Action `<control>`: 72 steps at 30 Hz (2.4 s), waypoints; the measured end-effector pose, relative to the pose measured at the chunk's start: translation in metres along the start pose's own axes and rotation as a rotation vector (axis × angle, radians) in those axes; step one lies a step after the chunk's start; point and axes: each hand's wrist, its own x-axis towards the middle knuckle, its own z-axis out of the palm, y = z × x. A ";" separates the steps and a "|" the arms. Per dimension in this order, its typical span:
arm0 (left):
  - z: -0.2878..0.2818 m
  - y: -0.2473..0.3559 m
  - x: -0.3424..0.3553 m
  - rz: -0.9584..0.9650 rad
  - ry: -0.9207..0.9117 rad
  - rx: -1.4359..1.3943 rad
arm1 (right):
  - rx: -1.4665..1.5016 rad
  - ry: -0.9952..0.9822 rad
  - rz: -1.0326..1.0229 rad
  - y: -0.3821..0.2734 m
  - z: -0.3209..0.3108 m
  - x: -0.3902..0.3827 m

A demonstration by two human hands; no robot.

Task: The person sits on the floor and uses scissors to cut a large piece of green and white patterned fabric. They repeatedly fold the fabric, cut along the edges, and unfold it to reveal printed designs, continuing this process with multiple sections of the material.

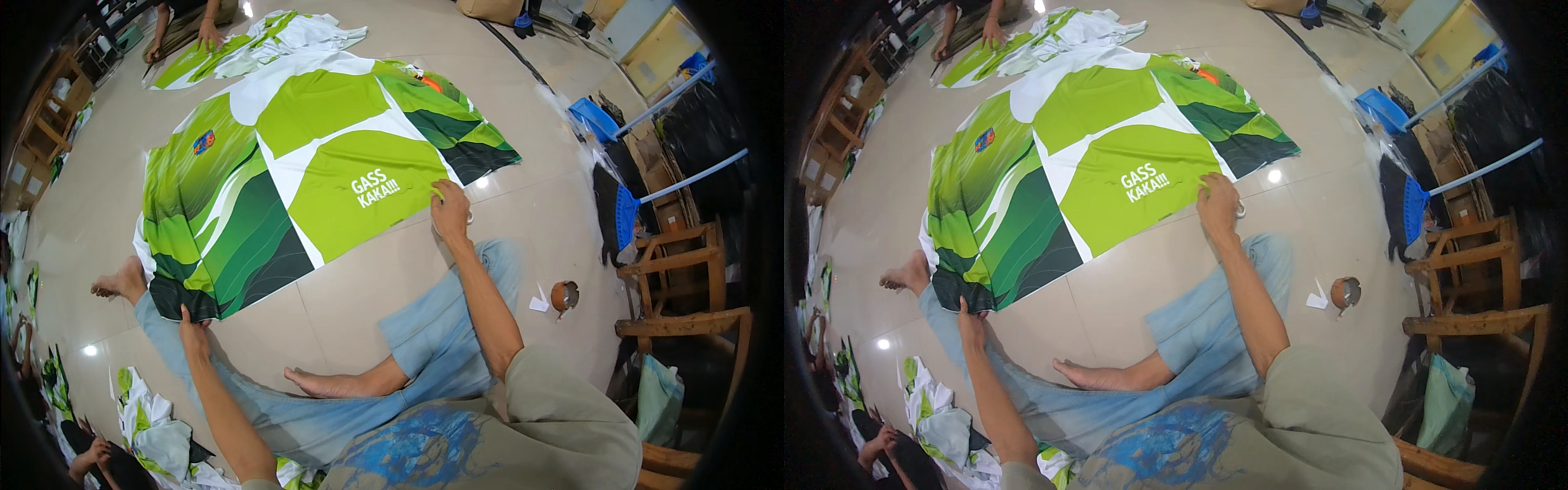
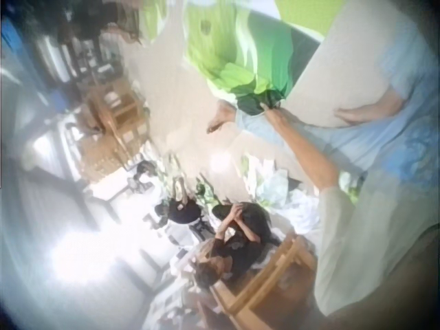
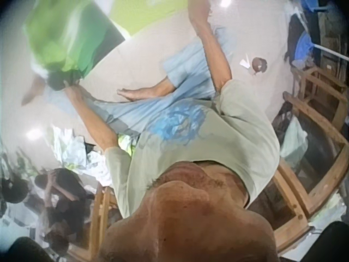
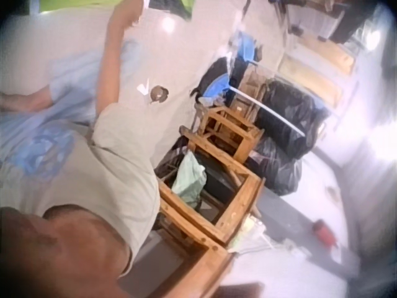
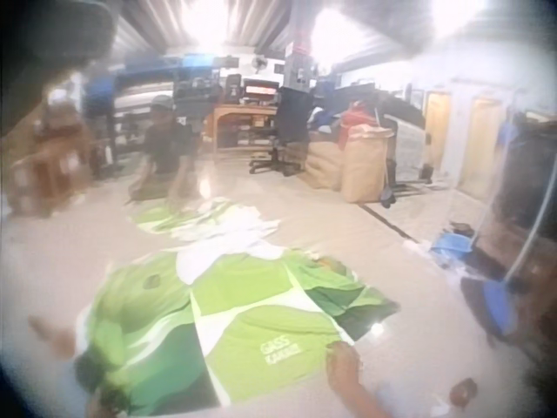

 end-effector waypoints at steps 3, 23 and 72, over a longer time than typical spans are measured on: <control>0.003 -0.001 0.002 0.012 -0.019 0.031 | -0.130 -0.100 0.017 0.000 0.005 -0.007; -0.009 -0.011 0.009 0.024 -0.011 0.068 | -0.039 -0.027 0.093 0.014 0.011 -0.006; 0.007 0.238 -0.027 0.533 0.409 0.172 | 1.105 -0.032 0.326 0.098 -0.168 0.237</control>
